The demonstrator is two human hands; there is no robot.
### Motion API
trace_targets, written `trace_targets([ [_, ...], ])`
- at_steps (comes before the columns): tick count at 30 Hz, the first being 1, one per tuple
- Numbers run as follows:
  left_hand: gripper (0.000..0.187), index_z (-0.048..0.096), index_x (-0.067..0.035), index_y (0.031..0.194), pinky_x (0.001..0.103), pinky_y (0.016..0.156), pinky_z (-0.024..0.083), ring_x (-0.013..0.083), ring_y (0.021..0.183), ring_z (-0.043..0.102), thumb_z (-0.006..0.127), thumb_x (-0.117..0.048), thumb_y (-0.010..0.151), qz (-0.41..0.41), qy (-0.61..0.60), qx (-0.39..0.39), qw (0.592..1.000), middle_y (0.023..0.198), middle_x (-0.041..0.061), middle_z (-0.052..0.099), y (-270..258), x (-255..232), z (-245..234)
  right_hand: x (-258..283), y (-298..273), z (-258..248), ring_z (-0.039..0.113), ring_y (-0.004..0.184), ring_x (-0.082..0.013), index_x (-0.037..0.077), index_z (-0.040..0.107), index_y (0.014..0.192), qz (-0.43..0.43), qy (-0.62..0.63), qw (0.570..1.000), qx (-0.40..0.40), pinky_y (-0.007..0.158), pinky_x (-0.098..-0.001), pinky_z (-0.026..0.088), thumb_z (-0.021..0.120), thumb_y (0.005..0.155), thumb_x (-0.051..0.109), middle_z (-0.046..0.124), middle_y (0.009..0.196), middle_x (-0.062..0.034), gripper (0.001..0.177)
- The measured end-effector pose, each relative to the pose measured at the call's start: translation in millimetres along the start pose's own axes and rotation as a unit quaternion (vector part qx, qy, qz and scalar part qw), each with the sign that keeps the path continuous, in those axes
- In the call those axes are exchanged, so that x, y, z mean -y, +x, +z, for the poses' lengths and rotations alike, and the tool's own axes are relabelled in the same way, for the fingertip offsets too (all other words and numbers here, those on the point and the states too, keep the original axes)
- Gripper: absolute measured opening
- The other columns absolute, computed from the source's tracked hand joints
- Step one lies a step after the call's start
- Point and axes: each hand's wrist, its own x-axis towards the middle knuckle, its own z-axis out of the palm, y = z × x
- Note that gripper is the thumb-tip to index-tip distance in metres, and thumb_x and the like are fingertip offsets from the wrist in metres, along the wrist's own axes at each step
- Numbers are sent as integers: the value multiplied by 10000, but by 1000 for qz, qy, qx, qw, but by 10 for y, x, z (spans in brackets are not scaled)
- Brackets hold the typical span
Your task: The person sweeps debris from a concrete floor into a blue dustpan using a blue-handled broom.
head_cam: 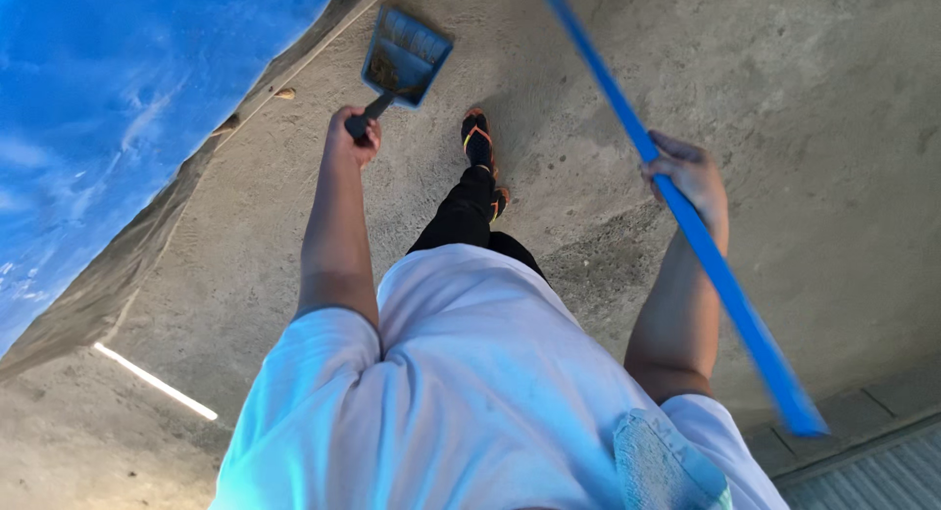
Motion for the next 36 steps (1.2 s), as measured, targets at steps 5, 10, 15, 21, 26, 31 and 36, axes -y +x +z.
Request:
trace_targets([
  [5,301,538,7,874,252,487,491,158,578,564,709,-226,789,-25,39,2,999,751,90,589,-122,179,-375,-702,561,40,582,630,-96,-57,550,1503,-94,50,994,-21,534,-247,434,652,897,3,646,808,-34,618],
  [10,293,539,-2,858,251,484,495,168,577,567,704,-234,787,-47,63,6,997,751,93,594,-91,441,-460,-1079,463,595,616,619,-111,-106,653,1282,15,2,995,-96,537,-255,485,689,821,1,678,798,-58,475],
  [15,277,524,-9,764,297,460,467,215,534,554,708,-215,748,4,55,-48,997,658,109,564,76,681,-466,-1529,-106,821,592,559,-108,-98,593,1377,14,63,996,66,487,-255,451,720,815,17,676,771,-59,587],
  [21,257,533,-47,757,289,469,467,194,522,535,705,-236,741,-35,67,0,997,652,66,554,88,511,-592,-998,-915,535,482,436,-94,-91,519,1464,16,143,979,145,382,-249,351,685,771,84,633,712,-69,733],
  [26,270,536,-43,782,264,479,461,166,547,552,703,-253,750,-58,48,-5,997,700,64,581,-105,258,-877,-548,-817,1018,584,548,-98,-95,537,1455,-44,51,997,48,477,-246,435,678,811,44,645,761,-44,674],
  [31,282,538,-45,788,250,469,461,151,546,548,709,-264,746,-78,58,2,995,707,57,582,-298,-176,-1298,-442,-25,2024,544,586,-78,-70,665,1375,-84,-60,994,-31,508,-267,409,672,858,69,627,756,-15,535],
  [36,286,555,-10,797,256,469,477,164,553,560,705,-251,764,-27,61,-24,997,712,86,593,-346,-669,-1608,-948,180,2987,585,552,-80,-78,583,1384,-27,-88,996,-4,489,-263,455,719,777,34,653,744,-27,632],
])
